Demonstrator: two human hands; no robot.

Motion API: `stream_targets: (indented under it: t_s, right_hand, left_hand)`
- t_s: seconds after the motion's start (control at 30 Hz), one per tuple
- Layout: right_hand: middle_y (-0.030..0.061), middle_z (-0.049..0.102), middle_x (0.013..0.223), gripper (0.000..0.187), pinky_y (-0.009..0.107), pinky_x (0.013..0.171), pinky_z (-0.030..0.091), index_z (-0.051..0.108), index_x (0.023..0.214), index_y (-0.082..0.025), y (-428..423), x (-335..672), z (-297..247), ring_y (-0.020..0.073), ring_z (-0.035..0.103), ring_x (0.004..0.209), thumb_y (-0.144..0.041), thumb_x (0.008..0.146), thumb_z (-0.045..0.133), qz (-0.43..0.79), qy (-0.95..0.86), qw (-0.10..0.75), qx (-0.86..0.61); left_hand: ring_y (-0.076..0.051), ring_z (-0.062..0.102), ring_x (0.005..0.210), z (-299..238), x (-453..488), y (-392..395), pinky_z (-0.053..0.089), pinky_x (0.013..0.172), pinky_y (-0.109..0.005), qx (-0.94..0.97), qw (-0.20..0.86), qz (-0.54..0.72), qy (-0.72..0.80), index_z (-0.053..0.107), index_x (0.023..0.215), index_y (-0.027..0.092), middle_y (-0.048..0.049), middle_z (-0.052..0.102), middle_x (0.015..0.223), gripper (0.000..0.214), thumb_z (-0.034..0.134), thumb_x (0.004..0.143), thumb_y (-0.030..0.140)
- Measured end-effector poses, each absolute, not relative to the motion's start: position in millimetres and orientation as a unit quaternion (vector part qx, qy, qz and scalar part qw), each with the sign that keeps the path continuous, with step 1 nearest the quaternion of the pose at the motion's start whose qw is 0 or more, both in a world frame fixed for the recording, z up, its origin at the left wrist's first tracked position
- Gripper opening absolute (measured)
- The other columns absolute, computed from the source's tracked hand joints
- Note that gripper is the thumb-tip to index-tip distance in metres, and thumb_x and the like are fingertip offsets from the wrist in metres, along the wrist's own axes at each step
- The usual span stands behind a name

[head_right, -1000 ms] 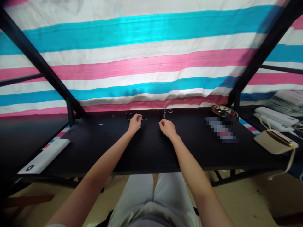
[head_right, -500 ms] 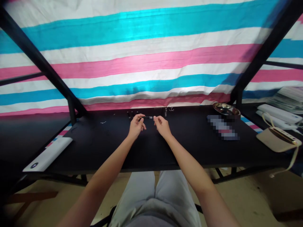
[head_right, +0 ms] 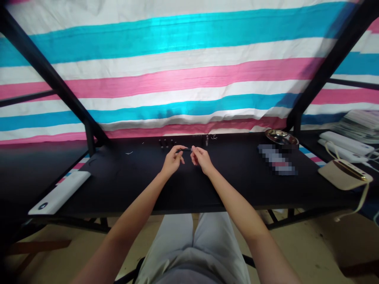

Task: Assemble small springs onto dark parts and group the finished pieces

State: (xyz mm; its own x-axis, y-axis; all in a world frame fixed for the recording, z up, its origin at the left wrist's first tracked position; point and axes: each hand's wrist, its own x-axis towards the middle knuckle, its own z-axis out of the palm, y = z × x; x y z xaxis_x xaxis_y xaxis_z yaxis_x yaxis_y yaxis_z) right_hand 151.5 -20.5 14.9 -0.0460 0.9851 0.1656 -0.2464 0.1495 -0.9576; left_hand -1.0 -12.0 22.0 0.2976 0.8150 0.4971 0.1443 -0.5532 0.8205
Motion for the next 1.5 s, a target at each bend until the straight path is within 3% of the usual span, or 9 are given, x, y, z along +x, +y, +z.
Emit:
stream_targets:
  t_s: [0.17, 0.4, 0.6, 1.07, 1.33, 1.5]
  right_hand:
    - [-0.0049, 0.045, 0.049, 0.044, 0.020, 0.035, 0.028, 0.041, 0.058, -0.019, -19.6, 152.5, 15.0, 0.0054, 0.038, 0.035, -0.056, 0.072, 0.059, 0.557, -0.469, 0.584, -0.359]
    - [-0.0054, 0.043, 0.048, 0.043, 0.021, 0.036, 0.027, 0.039, 0.055, -0.019, -18.9, 153.8, 14.5, 0.0055, 0.037, 0.035, -0.052, 0.073, 0.061, 0.565, -0.470, 0.581, -0.349]
    - [-0.0055, 0.043, 0.049, 0.043, 0.021, 0.038, 0.027, 0.038, 0.055, -0.019, -19.8, 153.8, 15.1, 0.0048, 0.036, 0.036, -0.051, 0.072, 0.062, 0.564, -0.482, 0.580, -0.336]
    - [-0.0056, 0.042, 0.048, 0.044, 0.022, 0.038, 0.025, 0.040, 0.053, -0.019, -21.1, 154.7, 20.4, 0.0039, 0.032, 0.036, -0.052, 0.071, 0.063, 0.525, -0.515, 0.585, -0.342]
    - [-0.0060, 0.041, 0.046, 0.046, 0.022, 0.038, 0.026, 0.039, 0.053, -0.019, -23.0, 154.5, 23.0, 0.0043, 0.031, 0.036, -0.055, 0.070, 0.063, 0.515, -0.521, 0.577, -0.361]
    - [-0.0056, 0.042, 0.047, 0.044, 0.022, 0.039, 0.025, 0.040, 0.053, -0.019, -22.2, 155.3, 21.7, 0.0043, 0.033, 0.036, -0.051, 0.072, 0.062, 0.513, -0.529, 0.573, -0.357]
  left_hand:
    - [-0.005, 0.054, 0.050, 21.4, -0.2, -15.1, 0.043, 0.053, -0.019, 0.758, 0.314, 0.457, 0.344, 0.052, 0.107, 0.019, -0.0007, 0.060, 0.083, 0.025, 0.043, 0.087, 0.029]
    - [-0.003, 0.052, 0.045, 15.2, -0.9, -10.8, 0.042, 0.051, -0.018, 0.764, 0.272, 0.443, 0.382, 0.054, 0.103, 0.020, 0.0012, 0.059, 0.085, 0.022, 0.049, 0.084, 0.030]
    - [-0.007, 0.052, 0.048, 16.3, -2.8, -10.8, 0.044, 0.056, -0.019, 0.779, 0.223, 0.439, 0.389, 0.056, 0.101, 0.019, 0.0046, 0.054, 0.061, 0.021, 0.048, 0.085, 0.031]
    - [-0.008, 0.053, 0.057, 23.0, -5.8, -12.9, 0.040, 0.059, -0.020, 0.797, 0.159, 0.404, 0.419, 0.058, 0.097, 0.020, 0.0000, 0.062, 0.080, 0.019, 0.049, 0.084, 0.031]
    - [-0.011, 0.055, 0.062, 27.3, -6.4, -14.9, 0.040, 0.061, -0.021, 0.805, 0.202, 0.380, 0.408, 0.055, 0.093, 0.020, -0.0008, 0.063, 0.079, 0.017, 0.043, 0.086, 0.031]
    - [-0.008, 0.050, 0.055, 31.0, -6.8, -17.2, 0.038, 0.059, -0.020, 0.806, 0.228, 0.375, 0.397, 0.054, 0.082, 0.019, 0.0015, 0.058, 0.070, 0.022, 0.038, 0.088, 0.034]
